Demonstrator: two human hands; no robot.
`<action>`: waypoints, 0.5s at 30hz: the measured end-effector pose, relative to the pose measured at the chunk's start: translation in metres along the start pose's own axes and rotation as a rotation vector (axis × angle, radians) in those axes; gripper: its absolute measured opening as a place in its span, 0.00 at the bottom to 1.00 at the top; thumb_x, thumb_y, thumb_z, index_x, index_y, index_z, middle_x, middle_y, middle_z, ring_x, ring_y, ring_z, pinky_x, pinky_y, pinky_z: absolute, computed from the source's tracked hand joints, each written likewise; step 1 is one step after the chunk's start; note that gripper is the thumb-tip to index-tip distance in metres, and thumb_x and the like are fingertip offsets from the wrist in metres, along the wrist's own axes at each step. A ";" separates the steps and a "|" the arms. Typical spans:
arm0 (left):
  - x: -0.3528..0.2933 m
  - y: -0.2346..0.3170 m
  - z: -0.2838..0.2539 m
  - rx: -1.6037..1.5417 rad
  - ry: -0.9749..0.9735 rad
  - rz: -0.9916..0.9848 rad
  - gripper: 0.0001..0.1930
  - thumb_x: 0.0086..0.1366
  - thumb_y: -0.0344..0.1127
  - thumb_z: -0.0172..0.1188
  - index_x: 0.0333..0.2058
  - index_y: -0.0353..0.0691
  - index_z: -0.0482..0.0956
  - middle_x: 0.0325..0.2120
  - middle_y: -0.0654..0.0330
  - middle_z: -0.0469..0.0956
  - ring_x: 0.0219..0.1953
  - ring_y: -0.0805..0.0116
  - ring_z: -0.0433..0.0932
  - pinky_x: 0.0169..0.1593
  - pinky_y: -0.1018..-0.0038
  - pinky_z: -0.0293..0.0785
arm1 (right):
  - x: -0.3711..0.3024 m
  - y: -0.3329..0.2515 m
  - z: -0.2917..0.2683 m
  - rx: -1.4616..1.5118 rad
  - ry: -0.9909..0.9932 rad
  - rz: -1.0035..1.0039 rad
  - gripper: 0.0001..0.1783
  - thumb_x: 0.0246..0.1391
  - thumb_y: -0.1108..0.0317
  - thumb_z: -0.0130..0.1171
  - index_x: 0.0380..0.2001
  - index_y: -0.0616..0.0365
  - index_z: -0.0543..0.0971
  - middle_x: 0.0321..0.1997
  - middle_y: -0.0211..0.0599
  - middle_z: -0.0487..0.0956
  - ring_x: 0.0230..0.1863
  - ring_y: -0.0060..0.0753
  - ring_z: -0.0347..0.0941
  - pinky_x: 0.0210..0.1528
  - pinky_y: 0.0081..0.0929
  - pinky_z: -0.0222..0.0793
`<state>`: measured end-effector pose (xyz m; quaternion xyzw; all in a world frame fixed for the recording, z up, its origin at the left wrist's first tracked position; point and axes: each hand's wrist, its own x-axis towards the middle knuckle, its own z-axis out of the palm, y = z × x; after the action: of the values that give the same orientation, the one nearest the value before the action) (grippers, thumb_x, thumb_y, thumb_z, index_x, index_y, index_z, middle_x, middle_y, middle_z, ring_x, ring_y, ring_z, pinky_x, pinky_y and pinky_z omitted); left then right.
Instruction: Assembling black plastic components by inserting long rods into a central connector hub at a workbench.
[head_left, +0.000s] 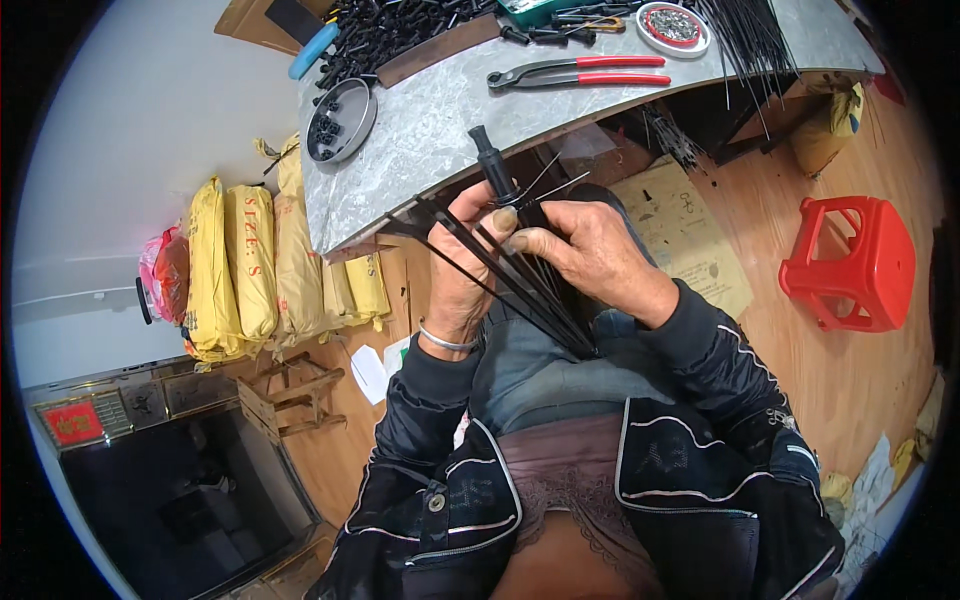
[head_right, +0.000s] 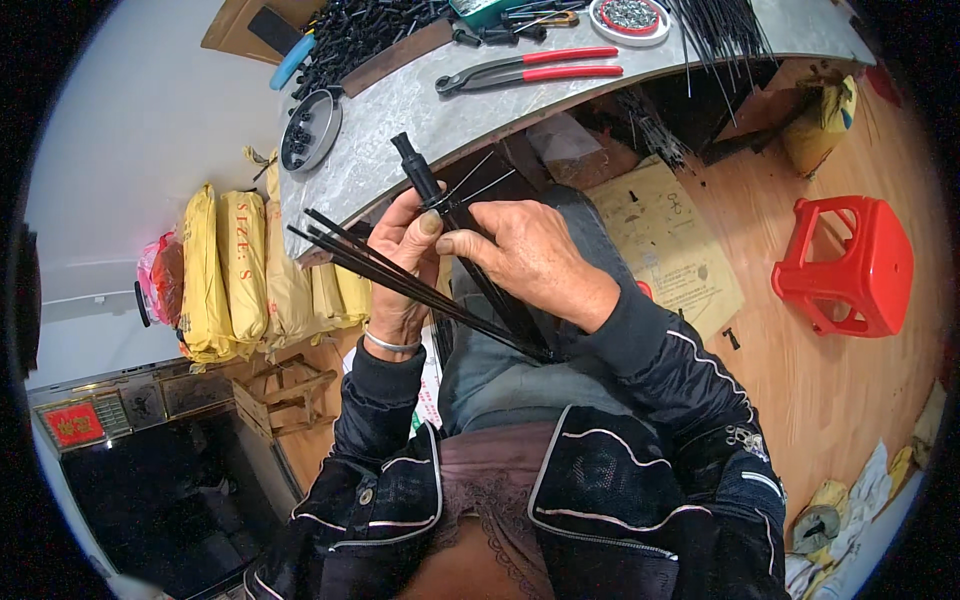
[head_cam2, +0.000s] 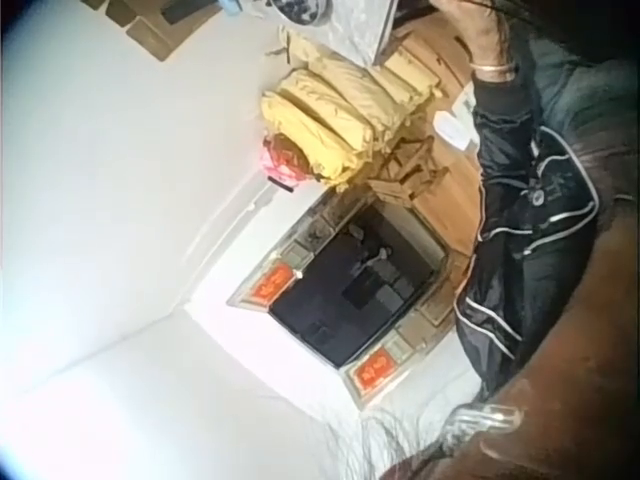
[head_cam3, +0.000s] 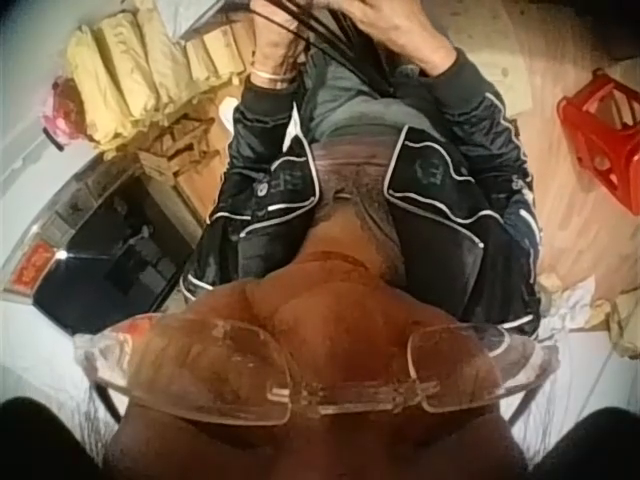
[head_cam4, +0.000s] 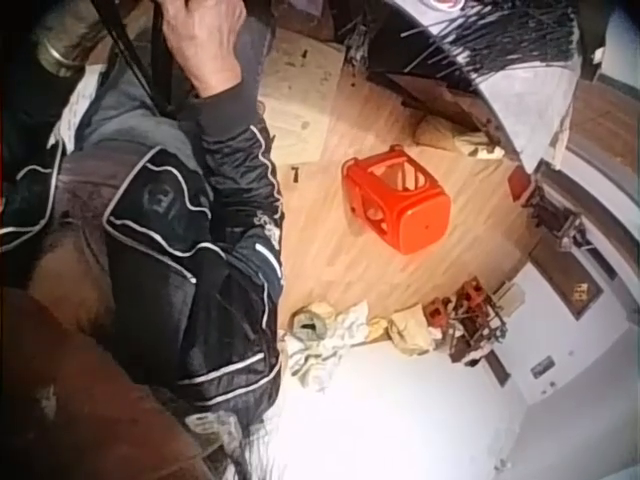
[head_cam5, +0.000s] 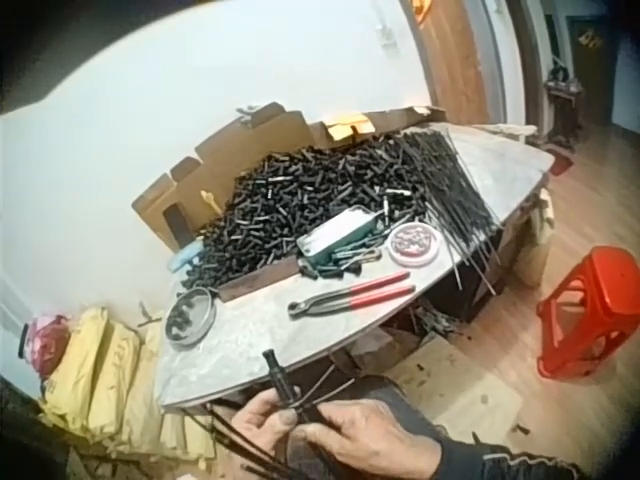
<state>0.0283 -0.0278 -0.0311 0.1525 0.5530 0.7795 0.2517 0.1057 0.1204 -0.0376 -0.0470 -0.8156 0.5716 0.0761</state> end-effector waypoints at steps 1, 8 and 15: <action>0.000 0.001 0.001 -0.008 -0.013 -0.009 0.18 0.60 0.29 0.64 0.48 0.32 0.75 0.37 0.60 0.79 0.36 0.75 0.78 0.39 0.80 0.74 | 0.000 -0.002 -0.003 -0.059 -0.011 -0.033 0.14 0.53 0.61 0.61 0.31 0.64 0.79 0.19 0.41 0.73 0.20 0.26 0.67 0.24 0.28 0.64; -0.002 -0.002 0.004 -0.102 -0.051 -0.010 0.17 0.60 0.26 0.62 0.48 0.32 0.74 0.38 0.58 0.79 0.38 0.73 0.78 0.42 0.80 0.75 | 0.001 0.003 -0.002 0.031 0.006 -0.087 0.23 0.53 0.50 0.58 0.22 0.61 0.78 0.16 0.47 0.71 0.18 0.47 0.69 0.23 0.39 0.62; -0.002 -0.008 0.005 -0.183 -0.040 0.031 0.17 0.59 0.25 0.62 0.48 0.32 0.75 0.38 0.59 0.80 0.39 0.73 0.78 0.45 0.78 0.75 | 0.008 0.010 -0.012 0.439 -0.230 0.071 0.14 0.51 0.62 0.65 0.26 0.65 0.80 0.19 0.19 0.70 0.23 0.12 0.61 0.24 0.19 0.59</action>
<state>0.0343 -0.0229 -0.0364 0.1531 0.4718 0.8273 0.2636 0.0998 0.1365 -0.0428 0.0072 -0.6729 0.7391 -0.0290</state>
